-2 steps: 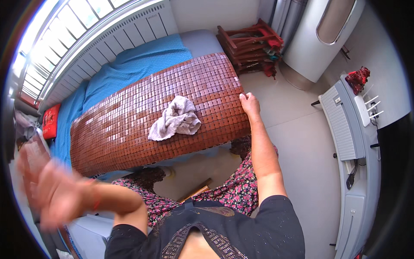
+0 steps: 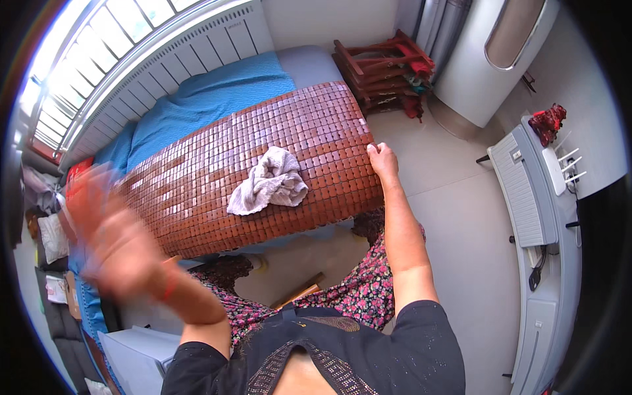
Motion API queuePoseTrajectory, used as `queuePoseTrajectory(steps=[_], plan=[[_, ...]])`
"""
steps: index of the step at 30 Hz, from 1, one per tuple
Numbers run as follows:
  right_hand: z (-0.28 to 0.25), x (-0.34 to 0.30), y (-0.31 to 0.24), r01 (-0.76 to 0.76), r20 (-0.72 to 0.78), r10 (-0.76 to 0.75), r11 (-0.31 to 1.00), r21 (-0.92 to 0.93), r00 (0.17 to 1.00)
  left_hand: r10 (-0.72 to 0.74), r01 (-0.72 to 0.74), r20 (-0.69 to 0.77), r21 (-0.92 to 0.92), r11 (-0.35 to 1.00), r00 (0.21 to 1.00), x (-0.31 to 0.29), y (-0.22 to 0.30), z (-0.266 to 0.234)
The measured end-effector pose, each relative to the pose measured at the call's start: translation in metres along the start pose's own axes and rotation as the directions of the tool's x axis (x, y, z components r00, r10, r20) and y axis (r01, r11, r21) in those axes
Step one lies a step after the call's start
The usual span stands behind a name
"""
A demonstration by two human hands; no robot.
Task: The person wipes a brown bamboo-style mat with a white cloth, moving across its surface and handling its edges.
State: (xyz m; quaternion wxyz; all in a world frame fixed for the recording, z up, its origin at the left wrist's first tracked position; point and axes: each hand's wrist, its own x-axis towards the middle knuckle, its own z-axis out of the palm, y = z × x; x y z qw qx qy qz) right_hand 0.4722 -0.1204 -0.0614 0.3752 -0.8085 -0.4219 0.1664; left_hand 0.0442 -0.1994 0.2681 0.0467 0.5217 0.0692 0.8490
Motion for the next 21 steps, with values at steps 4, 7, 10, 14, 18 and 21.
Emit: queuePoseTrajectory(steps=[4,7,10,14,18,21], plan=[[0.009,0.001,-0.005,0.058,-0.059,-0.062,0.996,-0.065,0.996,-0.748,0.134,0.598,0.748,0.650,0.288,-0.159,-0.078,-0.011],[0.017,-0.010,-0.018,-0.021,-0.194,-0.013,0.985,-0.172,0.981,-0.771,-0.212,0.627,0.772,0.599,0.106,-0.218,-0.102,-0.021],[0.018,-0.015,-0.018,-0.014,-0.276,-0.045,0.978,-0.206,0.960,-0.757,-0.306,0.643,0.748,0.589,0.115,-0.239,-0.125,-0.022],[0.016,-0.018,-0.021,-0.013,-0.282,-0.059,0.969,-0.247,0.957,-0.768,-0.276,0.609,0.786,0.553,0.198,-0.241,-0.177,-0.025],[0.018,-0.012,-0.011,0.086,-0.275,-0.144,0.974,-0.211,0.951,-0.872,-0.331,0.442,0.871,0.363,0.209,-0.214,-0.249,-0.043],[0.016,-0.010,-0.010,0.114,-0.270,-0.165,0.975,-0.193,0.949,-0.926,-0.349,0.308,0.911,0.221,0.217,-0.190,-0.295,-0.069]])
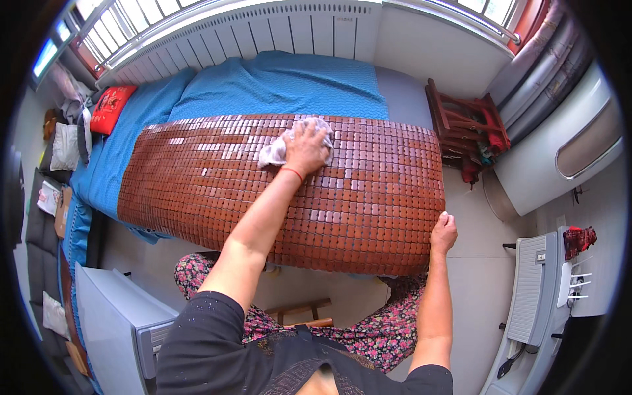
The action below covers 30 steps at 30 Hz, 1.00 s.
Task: The person wipes a brown bamboo-style mat with a white cloth, moving across its surface and handling its edges.
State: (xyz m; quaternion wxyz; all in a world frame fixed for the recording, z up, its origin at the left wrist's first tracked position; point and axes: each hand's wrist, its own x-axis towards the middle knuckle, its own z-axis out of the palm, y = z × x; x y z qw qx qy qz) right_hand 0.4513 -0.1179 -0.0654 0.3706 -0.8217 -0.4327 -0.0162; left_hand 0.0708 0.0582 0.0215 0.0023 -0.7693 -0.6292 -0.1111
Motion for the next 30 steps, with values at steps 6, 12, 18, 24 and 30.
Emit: queuePoseTrajectory(steps=[6,12,18,24,30], plan=[[-0.003,0.000,0.001,0.011,0.010,-0.011,1.000,0.009,1.000,-0.330,0.325,0.047,0.078,0.942,0.943,0.029,-0.113,-0.018],[-0.002,-0.005,-0.001,-0.034,-0.006,0.034,0.997,-0.067,0.999,-0.514,0.512,-0.017,0.119,0.850,0.857,0.022,-0.171,-0.025],[-0.002,-0.008,-0.014,-0.062,0.019,0.065,0.992,-0.108,0.998,-0.188,0.195,-0.089,0.075,0.978,0.978,0.046,-0.032,0.008],[-0.006,-0.010,-0.026,-0.085,0.028,0.088,0.991,-0.099,0.996,0.156,-0.156,-0.003,0.002,0.988,0.988,0.072,0.141,0.034],[-0.008,-0.009,-0.028,-0.081,0.088,0.086,0.995,-0.061,0.992,0.463,-0.463,-0.018,-0.039,0.886,0.886,0.071,0.252,0.049]])
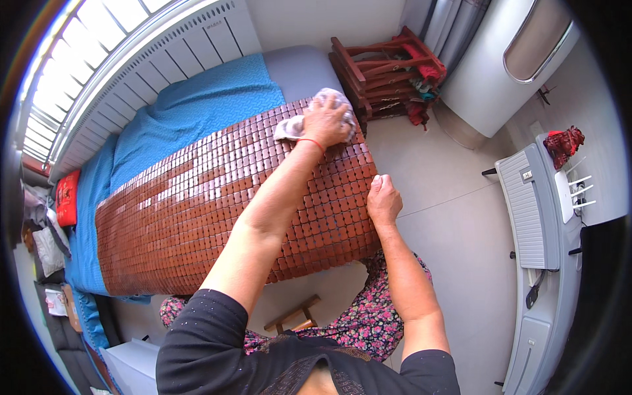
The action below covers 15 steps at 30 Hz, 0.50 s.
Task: The person wipes a brown bamboo-style mat with a white cloth, moving across its surface and handling its edges.
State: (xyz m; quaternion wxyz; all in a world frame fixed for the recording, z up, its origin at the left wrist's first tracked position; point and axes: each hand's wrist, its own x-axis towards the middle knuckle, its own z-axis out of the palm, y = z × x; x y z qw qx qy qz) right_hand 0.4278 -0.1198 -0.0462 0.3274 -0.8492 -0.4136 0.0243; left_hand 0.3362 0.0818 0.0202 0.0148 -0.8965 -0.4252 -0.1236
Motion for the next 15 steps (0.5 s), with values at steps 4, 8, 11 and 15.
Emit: queuePoseTrajectory(steps=[4,8,11,15], plan=[[-0.003,0.002,0.004,-0.013,0.033,0.013,1.000,-0.002,0.999,0.095,-0.095,-0.003,-0.085,0.992,0.995,-0.013,0.022,-0.001],[0.005,0.006,0.008,0.054,0.013,-0.054,0.998,0.009,0.998,-0.099,0.093,-0.034,-0.147,0.985,0.995,-0.036,-0.016,-0.007],[0.007,0.011,0.024,0.069,-0.004,-0.068,0.997,0.033,0.998,-0.227,0.223,-0.073,-0.060,0.973,0.971,-0.058,-0.060,-0.015],[0.013,0.011,0.022,0.057,-0.010,-0.057,0.998,0.017,0.998,-0.457,0.469,-0.120,0.117,0.875,0.882,-0.127,-0.179,-0.023]])
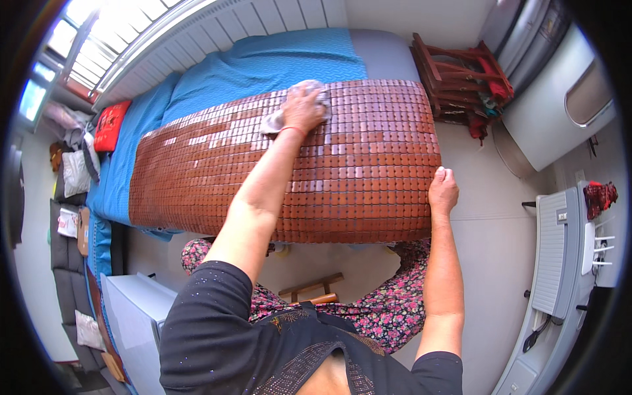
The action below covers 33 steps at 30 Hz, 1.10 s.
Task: The person wipes a brown bamboo-style mat with a white cloth, moving across its surface and handling its edges.
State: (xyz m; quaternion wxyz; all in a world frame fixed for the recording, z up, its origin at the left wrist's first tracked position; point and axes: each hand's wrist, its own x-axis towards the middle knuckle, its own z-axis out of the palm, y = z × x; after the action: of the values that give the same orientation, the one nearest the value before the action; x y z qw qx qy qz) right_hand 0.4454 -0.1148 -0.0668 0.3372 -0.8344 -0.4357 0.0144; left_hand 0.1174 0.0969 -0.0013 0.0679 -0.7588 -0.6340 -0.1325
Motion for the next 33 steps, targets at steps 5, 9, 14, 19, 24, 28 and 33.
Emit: queuePoseTrajectory(steps=[5,9,14,19,24,28,33], plan=[[-0.004,0.004,0.006,-0.003,-0.020,0.003,1.000,0.003,1.000,-0.320,0.308,0.072,0.142,0.941,0.945,-0.058,-0.170,-0.027],[-0.001,0.006,0.014,-0.026,-0.043,0.023,0.998,-0.059,0.999,-0.519,0.475,0.070,0.315,0.822,0.852,-0.137,-0.259,-0.058],[0.002,0.005,0.000,-0.106,-0.046,0.104,0.993,-0.054,0.994,-0.637,0.597,0.037,0.310,0.740,0.770,-0.192,-0.276,-0.089],[0.001,0.008,-0.005,-0.163,0.007,0.164,0.983,-0.079,0.986,-0.428,0.400,0.075,0.242,0.884,0.901,-0.194,-0.176,-0.077],[-0.002,0.007,0.002,-0.172,0.005,0.173,0.984,-0.037,0.985,0.026,-0.028,0.028,0.075,0.997,0.999,-0.178,-0.015,-0.062],[-0.001,0.005,0.001,-0.178,0.032,0.177,0.984,0.029,0.984,0.255,-0.249,0.051,-0.093,0.964,0.966,-0.169,0.103,-0.055],[-0.001,0.006,-0.005,-0.169,0.047,0.166,0.982,0.083,0.985,0.479,-0.465,-0.001,-0.246,0.851,0.878,-0.169,0.204,-0.054]])
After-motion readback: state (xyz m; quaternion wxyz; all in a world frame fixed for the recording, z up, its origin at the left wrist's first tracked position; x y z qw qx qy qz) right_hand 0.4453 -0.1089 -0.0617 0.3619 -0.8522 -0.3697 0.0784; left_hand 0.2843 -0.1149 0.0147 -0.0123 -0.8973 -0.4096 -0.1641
